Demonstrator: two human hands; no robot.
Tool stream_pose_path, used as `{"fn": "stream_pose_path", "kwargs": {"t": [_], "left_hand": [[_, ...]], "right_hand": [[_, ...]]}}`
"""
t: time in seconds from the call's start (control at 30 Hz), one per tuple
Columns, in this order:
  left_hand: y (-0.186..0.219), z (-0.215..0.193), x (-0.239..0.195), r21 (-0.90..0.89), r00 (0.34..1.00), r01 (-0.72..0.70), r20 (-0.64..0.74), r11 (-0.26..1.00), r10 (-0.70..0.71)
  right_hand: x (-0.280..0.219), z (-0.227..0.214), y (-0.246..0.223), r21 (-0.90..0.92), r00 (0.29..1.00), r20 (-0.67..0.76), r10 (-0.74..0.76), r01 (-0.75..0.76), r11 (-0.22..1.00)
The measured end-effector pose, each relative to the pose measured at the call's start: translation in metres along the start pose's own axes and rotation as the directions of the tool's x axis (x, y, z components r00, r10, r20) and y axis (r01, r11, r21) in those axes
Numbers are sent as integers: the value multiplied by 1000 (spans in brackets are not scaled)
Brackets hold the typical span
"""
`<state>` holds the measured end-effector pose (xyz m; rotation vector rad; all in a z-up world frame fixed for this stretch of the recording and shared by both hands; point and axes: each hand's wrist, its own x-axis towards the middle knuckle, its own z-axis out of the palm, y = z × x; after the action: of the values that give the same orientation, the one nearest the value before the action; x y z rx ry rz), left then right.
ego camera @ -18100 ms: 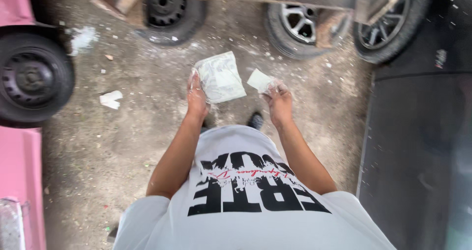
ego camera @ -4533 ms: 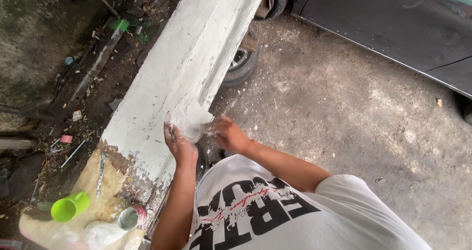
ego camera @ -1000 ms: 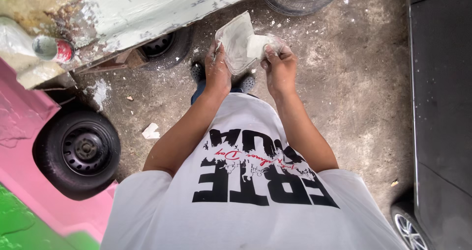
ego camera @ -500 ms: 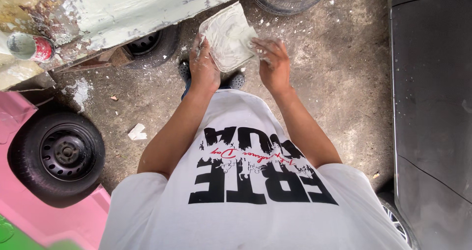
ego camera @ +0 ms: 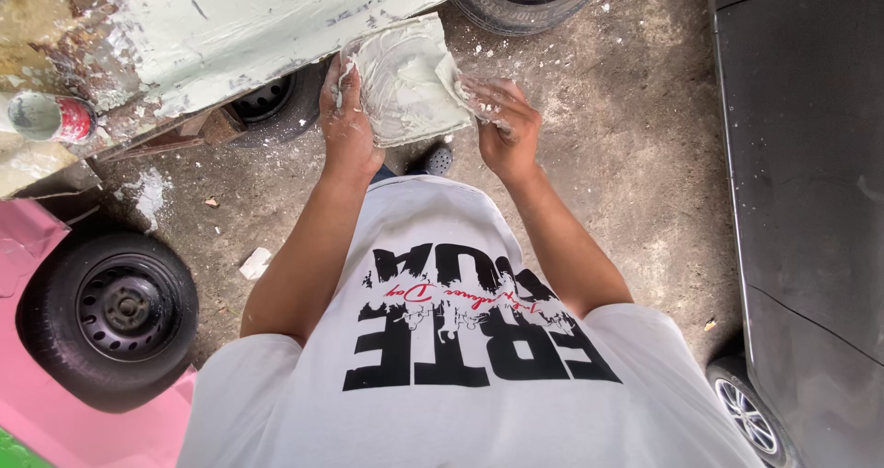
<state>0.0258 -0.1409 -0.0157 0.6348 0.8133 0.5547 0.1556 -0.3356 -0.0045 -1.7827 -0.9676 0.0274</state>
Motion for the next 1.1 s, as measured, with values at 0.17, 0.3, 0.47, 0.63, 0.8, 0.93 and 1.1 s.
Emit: {"fn": "stream_pose_path", "kwargs": {"t": [0.17,0.3,0.47,0.63,0.8,0.93,1.1], "left_hand": [[-6,-5,-5,-54,994,-77,73,996,80],[-12,-7,-3,-83,984,-138,99,987,146],[-10,-5,5,-71,990,-135,41,988,138],[-13,-20,19,225,958,-282,121,933,261],[-20,-35,30,410,931,-364,192,836,310],[-19,-33,30,502,937,-349,168,791,307],[-4,-15,21,212,998,-54,-30,976,62]], "right_hand": [[-8,1,-7,-8,999,-27,-23,23,1000],[-11,4,-8,-73,999,-46,-7,4,997],[-6,25,6,92,784,-76,616,-610,787],[-5,37,29,757,550,362,753,-645,106],[3,19,36,795,571,394,720,-605,45],[8,-1,26,809,612,292,735,-567,151],[17,-5,2,564,879,-79,470,-349,749]]}}
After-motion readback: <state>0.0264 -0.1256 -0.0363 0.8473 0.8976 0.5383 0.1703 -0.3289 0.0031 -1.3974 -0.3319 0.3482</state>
